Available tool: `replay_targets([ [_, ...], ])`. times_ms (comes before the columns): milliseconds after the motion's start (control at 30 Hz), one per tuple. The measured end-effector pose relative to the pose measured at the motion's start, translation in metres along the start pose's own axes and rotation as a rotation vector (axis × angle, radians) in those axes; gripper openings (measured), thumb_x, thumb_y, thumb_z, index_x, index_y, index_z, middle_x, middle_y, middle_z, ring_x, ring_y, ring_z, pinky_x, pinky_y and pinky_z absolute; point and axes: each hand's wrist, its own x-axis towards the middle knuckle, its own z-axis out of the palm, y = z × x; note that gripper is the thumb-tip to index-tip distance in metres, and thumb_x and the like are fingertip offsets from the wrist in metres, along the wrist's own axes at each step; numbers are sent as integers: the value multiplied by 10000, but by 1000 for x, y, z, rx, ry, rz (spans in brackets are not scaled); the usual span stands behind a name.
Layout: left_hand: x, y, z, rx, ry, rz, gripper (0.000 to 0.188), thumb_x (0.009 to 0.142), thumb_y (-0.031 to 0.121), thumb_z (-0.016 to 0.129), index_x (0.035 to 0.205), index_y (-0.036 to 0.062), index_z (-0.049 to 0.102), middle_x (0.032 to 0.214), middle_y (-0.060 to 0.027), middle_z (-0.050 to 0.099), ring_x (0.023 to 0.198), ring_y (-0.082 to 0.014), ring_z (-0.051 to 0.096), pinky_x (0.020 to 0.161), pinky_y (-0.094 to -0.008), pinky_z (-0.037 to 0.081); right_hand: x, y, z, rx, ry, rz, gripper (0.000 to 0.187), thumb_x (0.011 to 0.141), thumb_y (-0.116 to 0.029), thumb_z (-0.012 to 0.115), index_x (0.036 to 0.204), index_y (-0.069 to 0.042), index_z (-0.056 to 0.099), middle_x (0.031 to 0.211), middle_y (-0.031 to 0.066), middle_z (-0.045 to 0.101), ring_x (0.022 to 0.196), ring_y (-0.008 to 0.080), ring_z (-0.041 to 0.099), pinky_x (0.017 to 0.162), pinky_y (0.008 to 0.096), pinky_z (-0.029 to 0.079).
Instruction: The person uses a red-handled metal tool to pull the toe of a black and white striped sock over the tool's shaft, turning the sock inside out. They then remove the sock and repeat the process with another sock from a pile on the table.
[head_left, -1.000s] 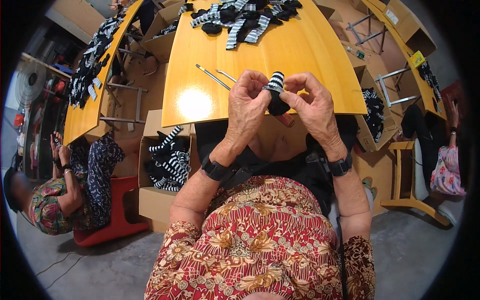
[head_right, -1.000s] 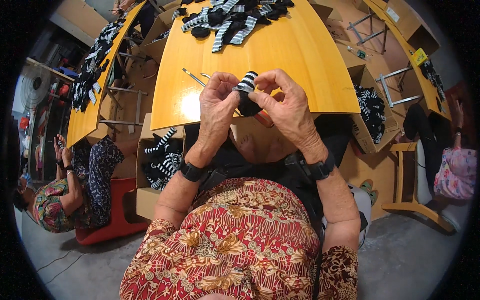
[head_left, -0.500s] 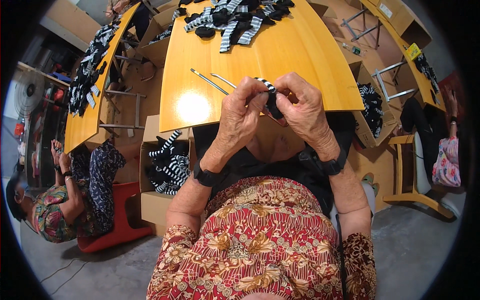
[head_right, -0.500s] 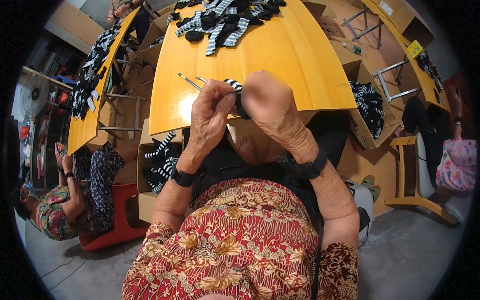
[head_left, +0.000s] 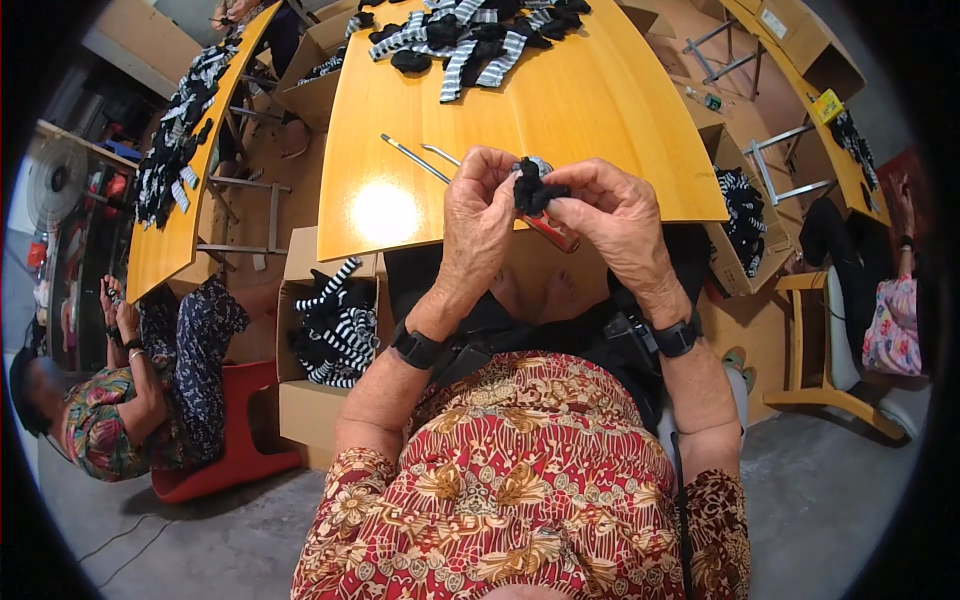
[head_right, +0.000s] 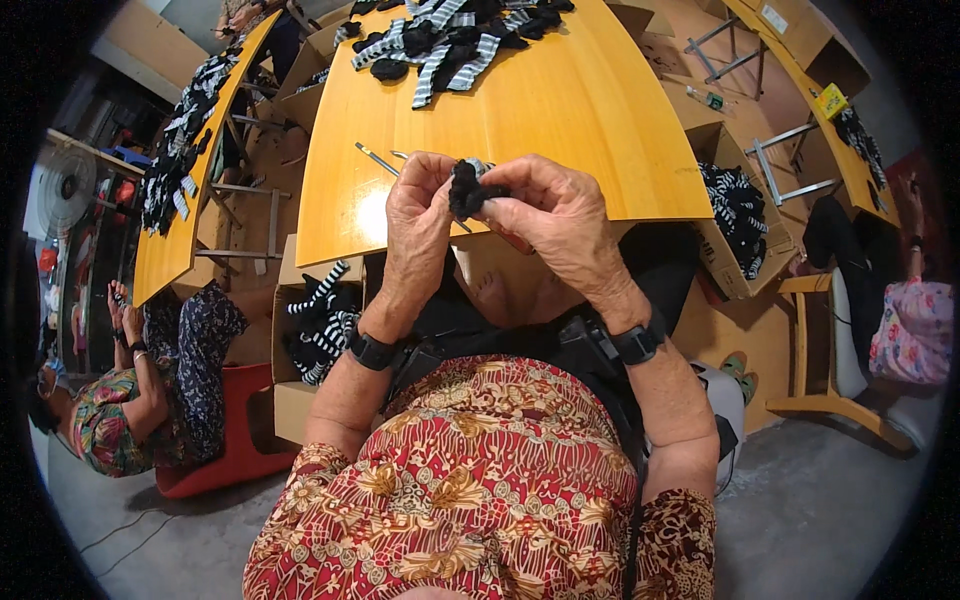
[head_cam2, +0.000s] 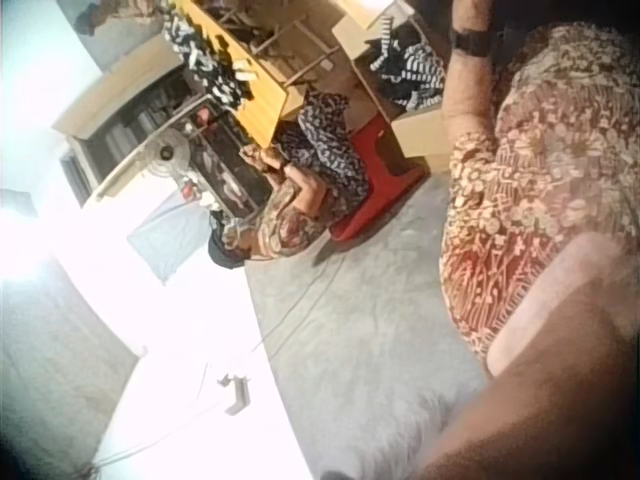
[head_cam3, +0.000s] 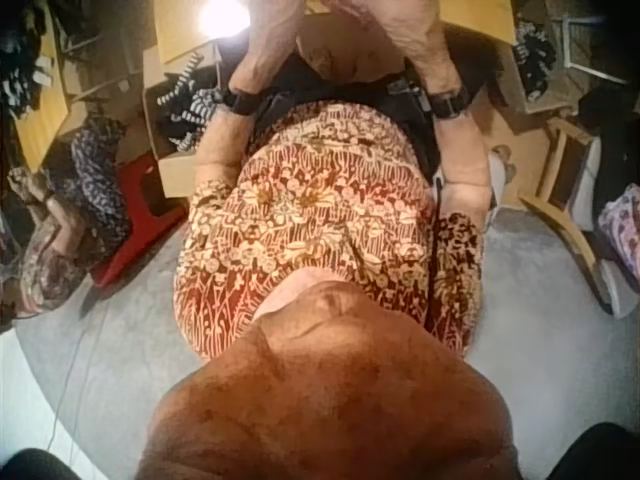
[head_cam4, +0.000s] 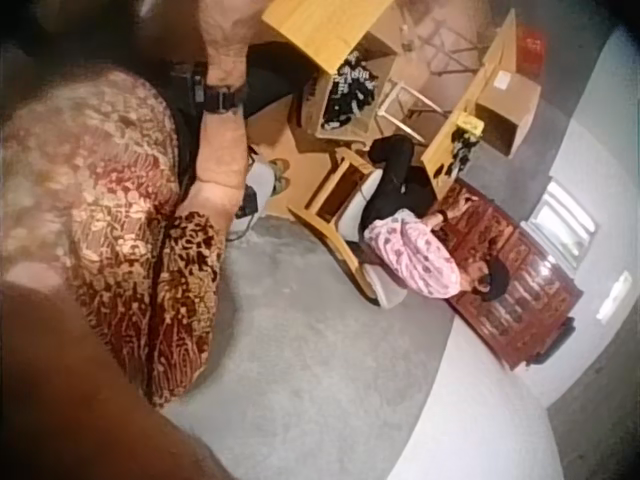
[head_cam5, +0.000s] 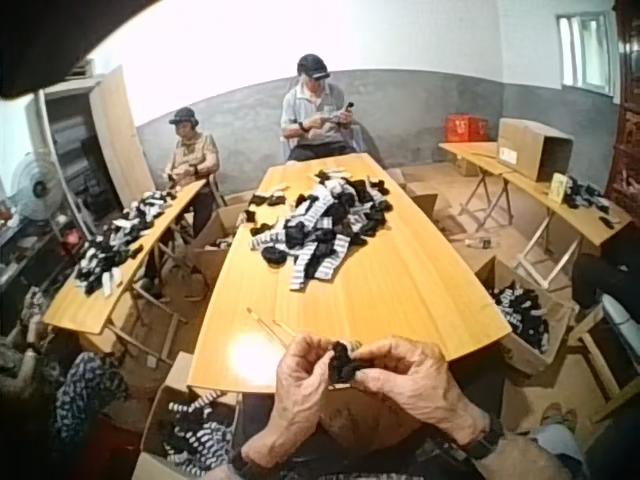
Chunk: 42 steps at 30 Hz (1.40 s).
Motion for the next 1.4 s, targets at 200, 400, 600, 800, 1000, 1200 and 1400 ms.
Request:
replay_targets([
  [200, -3, 0, 4, 242, 33, 186, 90, 932, -46, 485, 987, 8, 531, 856, -10, 559, 786, -65, 540, 711, -210, 468, -3, -14, 9, -522, -39, -486, 165, 764, 50, 701, 911, -14, 667, 853, 51, 640, 795, 136, 624, 676, 266, 500],
  [400, -2, 12, 8, 152, -60, 151, 100, 922, -68, 500, 969, 9, 543, 854, -14, 563, 814, -76, 543, 719, -214, 463, 14, -15, 0, -251, 54, -135, 148, 782, -63, 728, 894, -37, 636, 925, 15, 613, 814, 126, 616, 678, 250, 504],
  [600, -1, 12, 2, 370, -123, 261, 87, 908, -60, 514, 942, 16, 541, 793, -57, 565, 744, -127, 572, 643, -265, 461, 16, -3, -5, -388, 2, -252, 202, 769, -84, 733, 920, -41, 605, 807, 22, 605, 731, 136, 617, 651, 270, 507],
  [800, -3, 15, 5, 634, -100, 353, 63, 885, -43, 531, 900, 17, 516, 762, -151, 543, 680, -317, 585, 600, -350, 459, 21, 14, 7, -560, 152, -375, 232, 716, -14, 719, 843, -36, 526, 723, 84, 573, 652, 204, 607, 606, 315, 497],
  [1000, 2, 1, 5, 722, -61, 414, 40, 902, -21, 553, 899, 7, 525, 700, -88, 564, 641, -150, 560, 591, -288, 457, 33, 27, 12, -679, 219, -423, 208, 723, 1, 671, 845, -31, 505, 727, 121, 552, 666, 273, 600, 599, 360, 488],
  [1200, 12, 11, -1, 634, 67, 350, 74, 871, -5, 553, 939, 14, 531, 734, -185, 574, 688, -353, 622, 597, -372, 483, 22, -12, 8, -550, 3, -358, 189, 801, -6, 621, 988, -20, 594, 850, 103, 568, 743, 218, 611, 611, 312, 503],
  [1400, 9, 10, 9, 521, -47, 286, 48, 904, 18, 548, 949, 10, 534, 737, -128, 583, 681, -207, 605, 616, -320, 481, 28, 3, -18, -280, -46, -128, 64, 851, -35, 659, 904, -20, 626, 950, 26, 593, 824, 95, 580, 625, 204, 483],
])
